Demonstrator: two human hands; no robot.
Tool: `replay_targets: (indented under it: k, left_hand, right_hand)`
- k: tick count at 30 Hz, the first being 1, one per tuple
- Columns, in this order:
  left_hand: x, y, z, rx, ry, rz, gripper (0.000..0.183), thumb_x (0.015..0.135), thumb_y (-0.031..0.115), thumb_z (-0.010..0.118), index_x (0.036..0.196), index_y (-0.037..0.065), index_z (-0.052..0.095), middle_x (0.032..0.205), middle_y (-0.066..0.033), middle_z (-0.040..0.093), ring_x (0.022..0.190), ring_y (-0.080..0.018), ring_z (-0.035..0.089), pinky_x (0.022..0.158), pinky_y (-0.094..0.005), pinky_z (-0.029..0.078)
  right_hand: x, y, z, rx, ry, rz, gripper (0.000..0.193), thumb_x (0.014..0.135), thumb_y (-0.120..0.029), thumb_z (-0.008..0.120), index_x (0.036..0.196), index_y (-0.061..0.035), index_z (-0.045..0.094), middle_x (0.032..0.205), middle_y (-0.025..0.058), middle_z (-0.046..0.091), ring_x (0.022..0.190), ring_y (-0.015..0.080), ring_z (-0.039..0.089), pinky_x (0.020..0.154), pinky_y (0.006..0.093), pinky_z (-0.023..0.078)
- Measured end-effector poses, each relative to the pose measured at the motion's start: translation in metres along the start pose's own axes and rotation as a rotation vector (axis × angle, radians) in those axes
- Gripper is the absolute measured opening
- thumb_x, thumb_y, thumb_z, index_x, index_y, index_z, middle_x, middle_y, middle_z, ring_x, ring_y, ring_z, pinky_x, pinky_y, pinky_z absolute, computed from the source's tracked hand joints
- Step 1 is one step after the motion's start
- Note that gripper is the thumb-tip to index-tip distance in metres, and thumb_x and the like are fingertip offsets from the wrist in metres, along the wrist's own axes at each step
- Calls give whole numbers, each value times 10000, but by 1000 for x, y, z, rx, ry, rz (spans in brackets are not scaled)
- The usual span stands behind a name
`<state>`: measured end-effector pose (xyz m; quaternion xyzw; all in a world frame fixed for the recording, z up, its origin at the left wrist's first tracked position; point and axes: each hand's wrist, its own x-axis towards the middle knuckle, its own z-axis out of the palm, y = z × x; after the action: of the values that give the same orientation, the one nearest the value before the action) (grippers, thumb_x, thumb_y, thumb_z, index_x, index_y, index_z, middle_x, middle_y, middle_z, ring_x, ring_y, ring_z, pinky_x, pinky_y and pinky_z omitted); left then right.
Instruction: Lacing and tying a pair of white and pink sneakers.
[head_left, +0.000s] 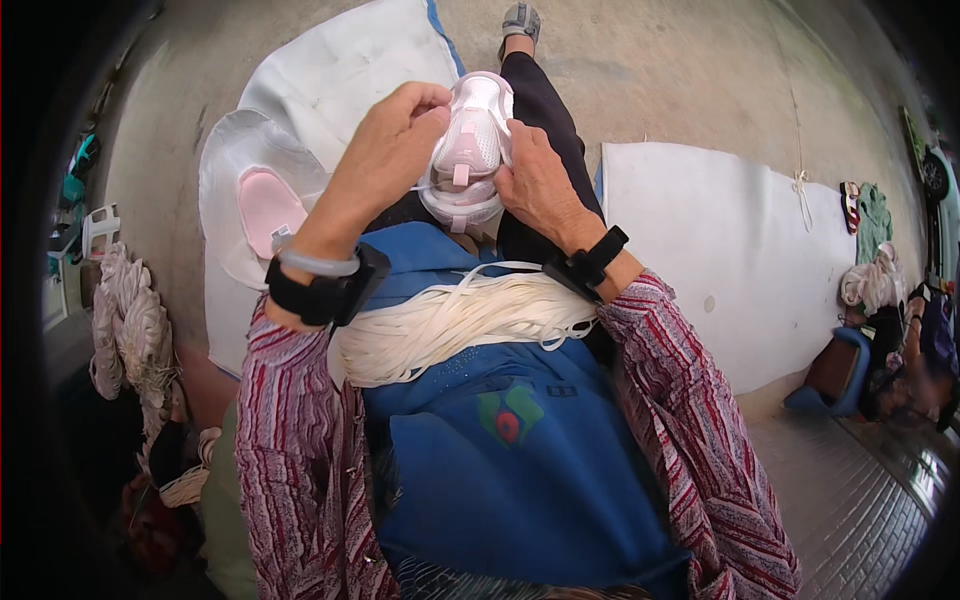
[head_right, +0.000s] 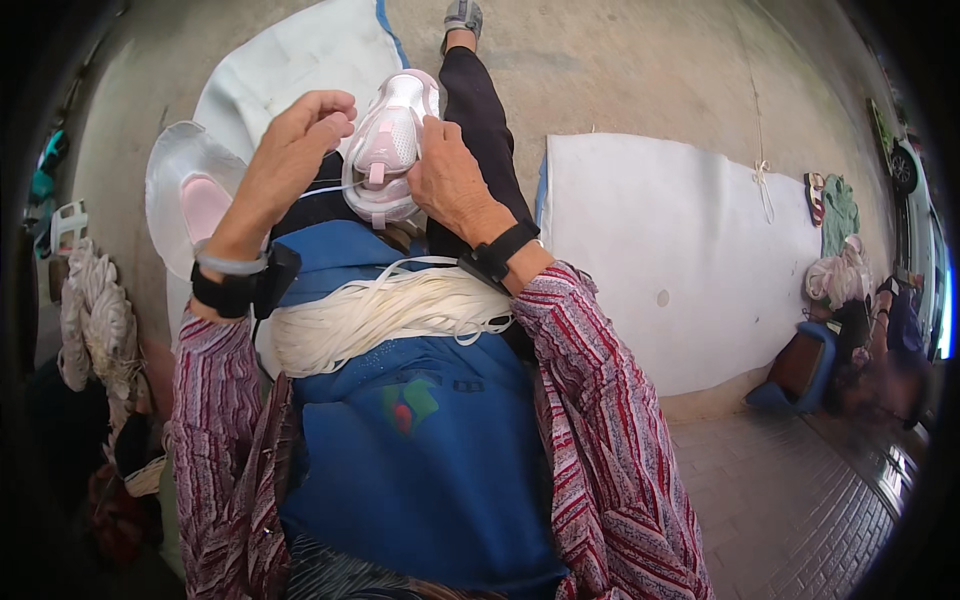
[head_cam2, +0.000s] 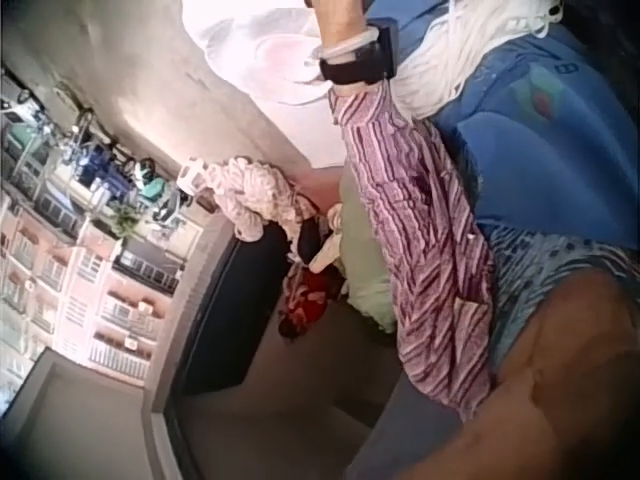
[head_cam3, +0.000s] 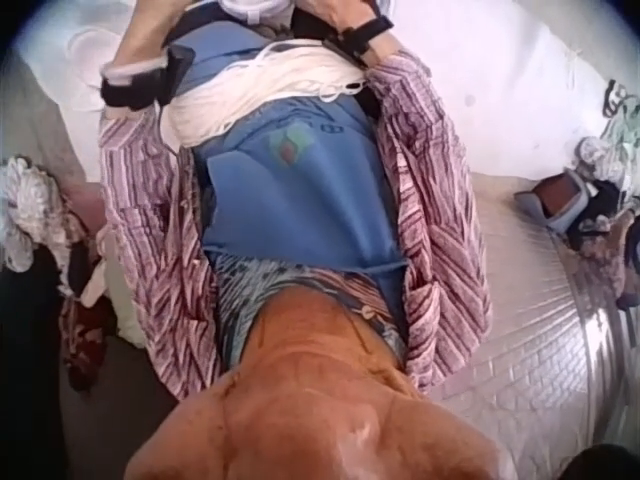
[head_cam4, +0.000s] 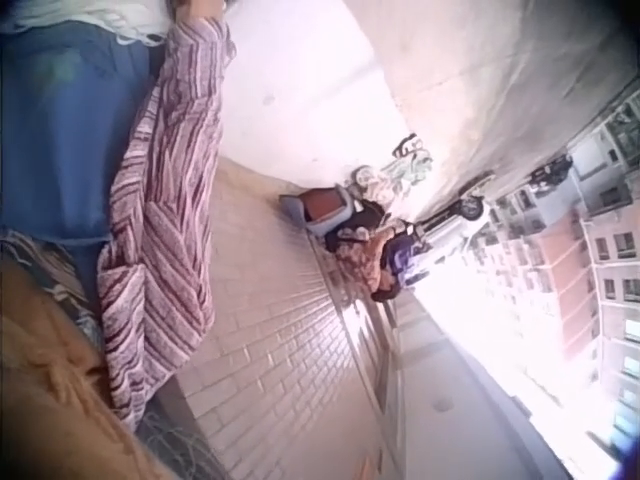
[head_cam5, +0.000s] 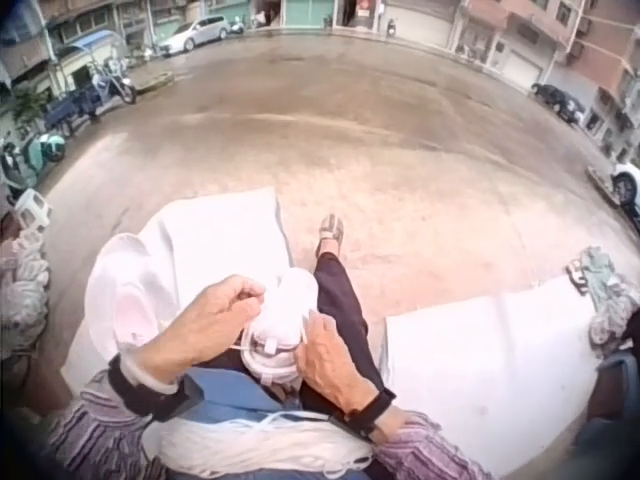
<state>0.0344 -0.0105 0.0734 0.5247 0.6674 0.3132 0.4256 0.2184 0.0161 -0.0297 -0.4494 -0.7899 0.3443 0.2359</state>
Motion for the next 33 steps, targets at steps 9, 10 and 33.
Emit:
replay_targets:
  k: [9, 10, 33]
  left_hand:
    - [106, -80, 31, 15, -138, -468, 656, 935, 480, 478, 1264, -87, 484, 1193, -216, 563, 1118, -296, 521, 946, -415, 417]
    - [109, -83, 34, -50, -111, -531, 726, 937, 524, 445, 1308, -100, 424, 1226, -243, 530, 1123, -317, 514, 951, -429, 416]
    - [138, -143, 31, -405, -153, -819, 420, 975, 365, 462, 1116, -2, 611, 994, -116, 672, 853, -209, 659, 760, -343, 548]
  right_hand:
    - [-2, 13, -2, -23, -47, -47, 292, 759, -13, 559, 1039, 62, 522, 956, 241, 528, 908, 411, 552, 797, 449, 480]
    - [-1, 14, -5, -13, -65, -60, 291, 751, -3, 563, 1032, 61, 522, 954, 236, 529, 903, 409, 552, 792, 443, 483]
    - [-14, -18, -13, 4, -23, -152, 284, 720, 32, 577, 993, 32, 500, 973, 197, 505, 917, 366, 548, 809, 411, 496]
